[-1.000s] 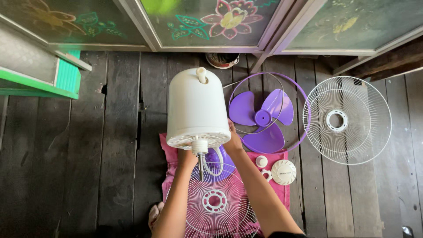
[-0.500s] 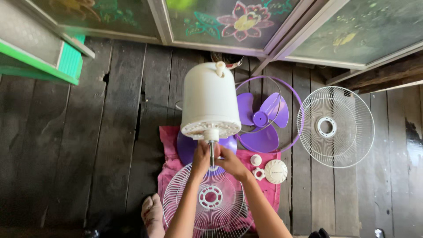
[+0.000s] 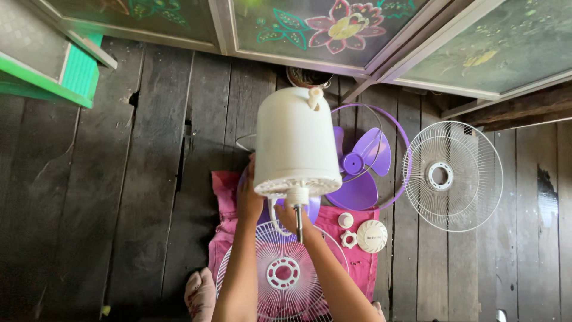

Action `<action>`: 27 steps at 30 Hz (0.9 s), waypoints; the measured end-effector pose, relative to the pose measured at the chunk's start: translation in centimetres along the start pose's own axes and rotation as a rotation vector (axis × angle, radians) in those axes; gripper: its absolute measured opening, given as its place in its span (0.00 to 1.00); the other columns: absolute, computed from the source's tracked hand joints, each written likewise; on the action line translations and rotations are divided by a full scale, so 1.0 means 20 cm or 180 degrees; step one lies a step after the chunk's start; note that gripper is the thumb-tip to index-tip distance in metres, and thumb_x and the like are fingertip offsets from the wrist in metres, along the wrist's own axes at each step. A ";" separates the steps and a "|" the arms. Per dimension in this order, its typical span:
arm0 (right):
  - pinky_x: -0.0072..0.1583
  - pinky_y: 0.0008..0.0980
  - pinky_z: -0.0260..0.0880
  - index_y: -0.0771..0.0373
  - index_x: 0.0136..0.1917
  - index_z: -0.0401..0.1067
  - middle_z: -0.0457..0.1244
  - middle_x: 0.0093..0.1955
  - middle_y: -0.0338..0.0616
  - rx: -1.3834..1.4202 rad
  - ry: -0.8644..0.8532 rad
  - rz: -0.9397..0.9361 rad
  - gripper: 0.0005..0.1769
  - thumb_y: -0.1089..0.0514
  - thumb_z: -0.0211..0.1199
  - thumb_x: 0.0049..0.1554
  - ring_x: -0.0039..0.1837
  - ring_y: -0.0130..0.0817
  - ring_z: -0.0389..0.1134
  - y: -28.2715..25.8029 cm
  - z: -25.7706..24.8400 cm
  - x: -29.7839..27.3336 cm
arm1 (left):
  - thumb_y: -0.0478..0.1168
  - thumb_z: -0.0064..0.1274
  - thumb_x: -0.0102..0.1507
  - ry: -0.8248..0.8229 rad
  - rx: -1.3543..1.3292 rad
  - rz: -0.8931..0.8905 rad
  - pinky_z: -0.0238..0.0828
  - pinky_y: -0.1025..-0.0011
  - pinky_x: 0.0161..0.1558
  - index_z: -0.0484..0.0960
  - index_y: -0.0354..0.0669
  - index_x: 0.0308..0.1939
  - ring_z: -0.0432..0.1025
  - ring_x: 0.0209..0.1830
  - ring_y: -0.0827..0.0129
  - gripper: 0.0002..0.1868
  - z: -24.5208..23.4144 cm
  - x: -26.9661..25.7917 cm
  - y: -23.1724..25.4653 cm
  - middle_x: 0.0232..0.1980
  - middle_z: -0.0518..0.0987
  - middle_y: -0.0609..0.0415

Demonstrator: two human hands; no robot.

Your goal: The person assembles a standing fan by attaching the front grille, motor housing, and fan blades. They use a screwdriver to secure the components and wipe the motor housing with a cloth before completing the assembly.

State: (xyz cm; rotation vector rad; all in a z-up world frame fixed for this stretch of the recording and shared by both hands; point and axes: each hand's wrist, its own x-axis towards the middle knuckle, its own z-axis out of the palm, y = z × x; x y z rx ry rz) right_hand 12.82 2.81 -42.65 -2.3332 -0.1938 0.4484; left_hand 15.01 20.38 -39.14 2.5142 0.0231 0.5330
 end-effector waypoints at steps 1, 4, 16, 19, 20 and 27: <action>0.47 0.54 0.68 0.68 0.46 0.69 0.65 0.38 0.62 -0.0083 0.0201 -0.0265 0.12 0.57 0.64 0.53 0.42 0.59 0.68 0.03 0.00 0.01 | 0.49 0.54 0.58 -0.0065 0.0232 -0.0126 0.66 0.53 0.60 0.68 0.39 0.69 0.66 0.69 0.46 0.37 0.00 -0.06 0.01 0.71 0.69 0.41; 0.50 0.55 0.69 0.66 0.50 0.70 0.65 0.43 0.63 0.0194 -0.0384 0.0383 0.13 0.59 0.61 0.53 0.47 0.61 0.68 0.09 -0.01 0.01 | 0.45 0.52 0.60 -0.1315 0.0897 -0.1368 0.72 0.58 0.56 0.67 0.43 0.71 0.73 0.57 0.49 0.35 0.02 -0.18 0.00 0.77 0.65 0.49; 0.67 0.49 0.64 0.55 0.72 0.59 0.61 0.67 0.54 -0.1154 -0.1345 0.0608 0.41 0.46 0.72 0.50 0.68 0.53 0.63 0.18 -0.50 -0.46 | 0.56 0.53 0.65 -0.1711 -0.0526 -0.2403 0.78 0.54 0.40 0.82 0.43 0.50 0.79 0.38 0.50 0.22 -0.07 -0.42 0.05 0.41 0.84 0.46; 0.61 0.45 0.71 0.50 0.69 0.66 0.68 0.58 0.50 -0.1554 -0.0899 0.0408 0.25 0.57 0.60 0.57 0.60 0.48 0.71 0.20 -0.41 -0.55 | 0.52 0.56 0.63 -0.0596 -0.1151 -0.1934 0.77 0.55 0.38 0.80 0.38 0.51 0.78 0.35 0.51 0.22 -0.14 -0.31 0.29 0.38 0.82 0.47; 0.59 0.43 0.74 0.47 0.68 0.69 0.70 0.54 0.48 -0.1731 -0.0733 0.0377 0.23 0.62 0.55 0.60 0.56 0.46 0.73 0.20 -0.39 -0.59 | 0.50 0.57 0.61 -0.0191 -0.1105 -0.1262 0.75 0.55 0.39 0.79 0.36 0.54 0.77 0.37 0.51 0.24 -0.14 -0.27 0.38 0.40 0.80 0.45; 0.46 0.48 0.73 0.43 0.61 0.75 0.71 0.44 0.46 -0.1408 -0.0684 0.0609 0.17 0.56 0.57 0.59 0.46 0.46 0.74 0.03 -0.66 -0.73 | 0.48 0.62 0.58 -0.0800 0.0143 -0.0027 0.73 0.51 0.41 0.81 0.44 0.50 0.77 0.39 0.46 0.20 0.00 -0.16 0.42 0.41 0.82 0.43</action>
